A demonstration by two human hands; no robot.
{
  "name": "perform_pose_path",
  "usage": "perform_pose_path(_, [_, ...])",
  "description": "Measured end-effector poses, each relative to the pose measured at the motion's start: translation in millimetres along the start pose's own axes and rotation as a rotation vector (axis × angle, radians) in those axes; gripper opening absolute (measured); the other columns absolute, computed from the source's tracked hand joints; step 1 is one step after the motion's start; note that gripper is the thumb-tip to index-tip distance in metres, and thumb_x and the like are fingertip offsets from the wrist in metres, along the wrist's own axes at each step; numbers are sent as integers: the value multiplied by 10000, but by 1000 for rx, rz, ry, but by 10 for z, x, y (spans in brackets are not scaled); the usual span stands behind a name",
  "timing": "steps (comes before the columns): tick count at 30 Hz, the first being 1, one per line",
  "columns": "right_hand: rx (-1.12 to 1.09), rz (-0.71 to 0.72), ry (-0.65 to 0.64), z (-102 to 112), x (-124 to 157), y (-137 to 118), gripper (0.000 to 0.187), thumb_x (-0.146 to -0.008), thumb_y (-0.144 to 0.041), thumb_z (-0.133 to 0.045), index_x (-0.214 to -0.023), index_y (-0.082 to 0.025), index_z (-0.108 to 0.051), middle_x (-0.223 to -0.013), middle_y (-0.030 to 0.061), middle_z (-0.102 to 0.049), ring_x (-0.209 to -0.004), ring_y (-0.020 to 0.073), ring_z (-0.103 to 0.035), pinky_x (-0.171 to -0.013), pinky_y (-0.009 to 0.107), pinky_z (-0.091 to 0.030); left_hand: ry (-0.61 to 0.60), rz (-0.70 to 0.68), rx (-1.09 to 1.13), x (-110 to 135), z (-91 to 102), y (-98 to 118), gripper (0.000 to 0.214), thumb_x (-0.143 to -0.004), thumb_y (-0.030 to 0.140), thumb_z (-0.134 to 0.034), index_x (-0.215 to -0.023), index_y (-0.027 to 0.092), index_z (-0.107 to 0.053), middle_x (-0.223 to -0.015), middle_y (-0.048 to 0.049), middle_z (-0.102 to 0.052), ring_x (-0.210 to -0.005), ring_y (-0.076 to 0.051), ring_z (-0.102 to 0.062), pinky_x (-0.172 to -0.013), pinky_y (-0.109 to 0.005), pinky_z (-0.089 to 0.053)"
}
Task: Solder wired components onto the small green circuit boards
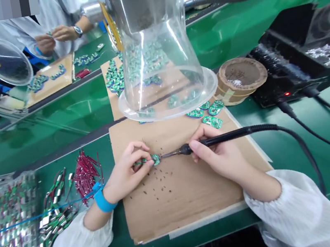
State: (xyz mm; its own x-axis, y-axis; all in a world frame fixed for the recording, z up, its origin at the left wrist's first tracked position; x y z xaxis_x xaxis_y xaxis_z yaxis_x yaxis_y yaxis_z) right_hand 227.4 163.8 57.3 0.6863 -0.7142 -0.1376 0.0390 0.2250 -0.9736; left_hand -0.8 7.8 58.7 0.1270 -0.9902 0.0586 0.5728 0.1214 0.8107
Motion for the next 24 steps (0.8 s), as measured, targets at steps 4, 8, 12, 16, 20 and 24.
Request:
perform_pose_path(4, [41, 33, -46, -4, 28, 28, 213, -1003, -365, -638, -840, -231, -606, -616, -6, -661, -534, 147, -616, -516, 259, -481, -22, -4, -9, -13, 23, 18, 64, -969, 235, -618, -921, 200, -644, -1213, -65, -561, -897, -143, -592, -616, -228, -491])
perform_pose_path(8, [74, 42, -79, -18, 35, 42, 163, -1003, -341, -636, -880, -234, -625, -646, -8, -662, -550, 137, -611, -516, 244, -479, -39, -16, 0, -30, 43, 25, 65, -974, 224, -611, -925, 201, -646, -1206, -61, -574, -975, -159, -606, -657, -231, -501])
perform_pose_path(12, [103, 12, -108, -24, 41, 66, 121, -994, -323, -650, -914, -234, -626, -686, -3, -663, -571, 137, -609, -527, 248, -473, -48, -17, -5, -44, 51, 29, 61, -965, 209, -618, -910, 200, -642, -1191, -57, -587, -980, -158, -608, -677, -235, -504])
perform_pose_path(16, [122, 20, -122, -16, 53, 79, 108, -985, -317, -655, -921, -235, -623, -721, 6, -660, -586, 143, -601, -522, 259, -461, -37, -26, -4, -53, 45, 33, 64, -953, 189, -626, -890, 197, -633, -1175, -55, -599, -1020, -169, -616, -734, -255, -522])
perform_pose_path(20, [136, 57, -137, -9, 52, 75, 91, -972, -311, -660, -932, -239, -621, -759, 9, -655, -593, 140, -585, -518, 257, -447, -17, -15, -12, -65, 32, 43, 72, -939, 177, -635, -869, 193, -625, -1156, -47, -607, -989, -158, -619, -764, -267, -523])
perform_pose_path(24, [152, 89, -130, -2, 59, 66, 91, -963, -310, -672, -929, -239, -627, -761, 12, -652, -615, 148, -595, -535, 257, -458, -27, 9, 11, -75, 23, 53, 80, -935, 173, -632, -858, 191, -617, -1140, -43, -605, -981, -150, -614, -712, -239, -511])
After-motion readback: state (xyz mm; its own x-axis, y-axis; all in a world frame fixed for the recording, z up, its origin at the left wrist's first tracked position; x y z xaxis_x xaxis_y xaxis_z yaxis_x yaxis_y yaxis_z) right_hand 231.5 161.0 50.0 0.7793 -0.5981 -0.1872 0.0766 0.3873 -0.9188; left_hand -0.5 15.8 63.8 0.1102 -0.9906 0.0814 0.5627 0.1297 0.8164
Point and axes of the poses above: each hand's wrist, its own x-axis away from the middle knuckle, its own z-axis out of the back of the hand, y = z × x, the point moved 1 cm from there along -x, towards the middle knuckle
